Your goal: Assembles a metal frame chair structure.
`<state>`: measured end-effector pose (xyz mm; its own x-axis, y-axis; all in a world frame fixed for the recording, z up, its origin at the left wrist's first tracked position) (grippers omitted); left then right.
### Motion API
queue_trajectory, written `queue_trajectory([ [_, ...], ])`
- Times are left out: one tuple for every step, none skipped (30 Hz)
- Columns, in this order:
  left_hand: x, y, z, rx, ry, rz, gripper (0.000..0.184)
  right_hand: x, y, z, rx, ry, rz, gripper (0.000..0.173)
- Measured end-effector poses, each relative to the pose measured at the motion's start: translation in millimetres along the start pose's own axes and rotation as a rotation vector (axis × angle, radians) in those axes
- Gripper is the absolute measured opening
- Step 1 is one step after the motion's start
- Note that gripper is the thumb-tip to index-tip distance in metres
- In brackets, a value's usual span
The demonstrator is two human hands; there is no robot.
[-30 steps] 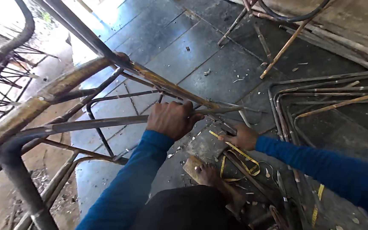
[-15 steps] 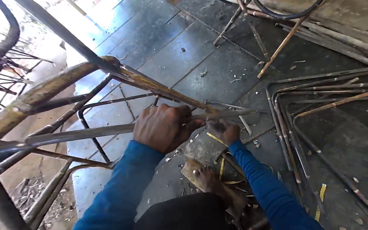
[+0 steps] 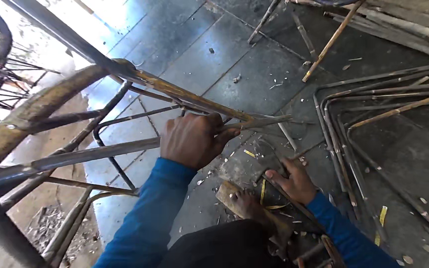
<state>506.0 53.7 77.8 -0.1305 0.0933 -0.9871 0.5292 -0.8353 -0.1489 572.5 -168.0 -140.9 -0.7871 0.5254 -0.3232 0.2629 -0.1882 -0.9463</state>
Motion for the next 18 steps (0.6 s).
queue_trajectory([
  [0, 0, 1, -0.009, -0.003, 0.002, 0.061, 11, 16, 7, 0.109, -0.104, -0.029, 0.053],
  [-1, 0, 1, -0.015, -0.001, -0.001, 0.060, 19, 28, 11, 0.231, -0.198, -0.022, 0.054],
  [-2, 1, 0, -0.023, 0.000, -0.005, 0.060, 24, 34, 14, 0.338, -0.275, 0.001, 0.052],
  [-2, 1, 0, -0.030, -0.006, -0.011, 0.060, 27, 33, 18, 0.395, -0.319, 0.008, 0.051],
  [-1, 1, -1, -0.036, -0.015, -0.013, 0.060, 29, 29, 22, 0.391, -0.319, -0.036, 0.049],
  [0, 1, 0, -0.039, -0.025, -0.007, 0.060, 30, 24, 26, 0.344, -0.294, -0.116, 0.048],
  [1, 1, 0, -0.044, -0.035, 0.001, 0.061, 32, 18, 29, 0.295, -0.271, -0.181, 0.047],
  [2, 1, 1, -0.044, -0.036, 0.005, 0.061, 35, 15, 30, 0.259, -0.265, -0.205, 0.047],
  [1, 2, 0, -0.043, -0.031, 0.005, 0.061, 39, 14, 28, 0.244, -0.275, -0.180, 0.049],
  [-1, 3, -1, -0.045, -0.021, 0.004, 0.060, 42, 12, 25, 0.246, -0.269, -0.149, 0.049],
  [-2, 4, -2, -0.050, -0.017, 0.000, 0.060, 44, 6, 20, 0.245, -0.238, -0.139, 0.046],
  [-2, 4, -3, -0.061, -0.016, -0.007, 0.061, 45, -4, 16, 0.251, -0.196, -0.176, 0.041],
  [-1, 4, -3, -0.072, -0.020, -0.011, 0.061, 46, -17, 15, 0.239, -0.148, -0.234, 0.036],
  [1, 5, -2, -0.082, -0.031, -0.011, 0.061, 47, -30, 15, 0.212, -0.094, -0.301, 0.032],
  [3, 6, -1, -0.087, -0.036, -0.009, 0.062, 49, -44, 13, 0.179, -0.034, -0.375, 0.030],
  [3, 7, -2, -0.090, -0.030, -0.008, 0.062, 50, -56, 8, 0.154, 0.014, -0.425, 0.029],
  [4, 7, -2, -0.091, -0.024, -0.011, 0.062, 53, -64, 3, 0.137, 0.044, -0.443, 0.030],
  [4, 8, -1, -0.089, -0.015, -0.017, 0.062, 56, -70, -2, 0.122, 0.064, -0.439, 0.033],
])
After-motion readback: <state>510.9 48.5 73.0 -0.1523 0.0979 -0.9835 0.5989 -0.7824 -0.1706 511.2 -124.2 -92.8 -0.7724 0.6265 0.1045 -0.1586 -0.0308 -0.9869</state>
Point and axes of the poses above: each hand's wrist, its own z-axis away from the middle knuckle, its own x-axis out of the palm, y = z × x, the point moved 4 cm from there along -z, towards the middle knuckle, and after that the axes turned 7 degrees about -x, right-handed, at the moved point
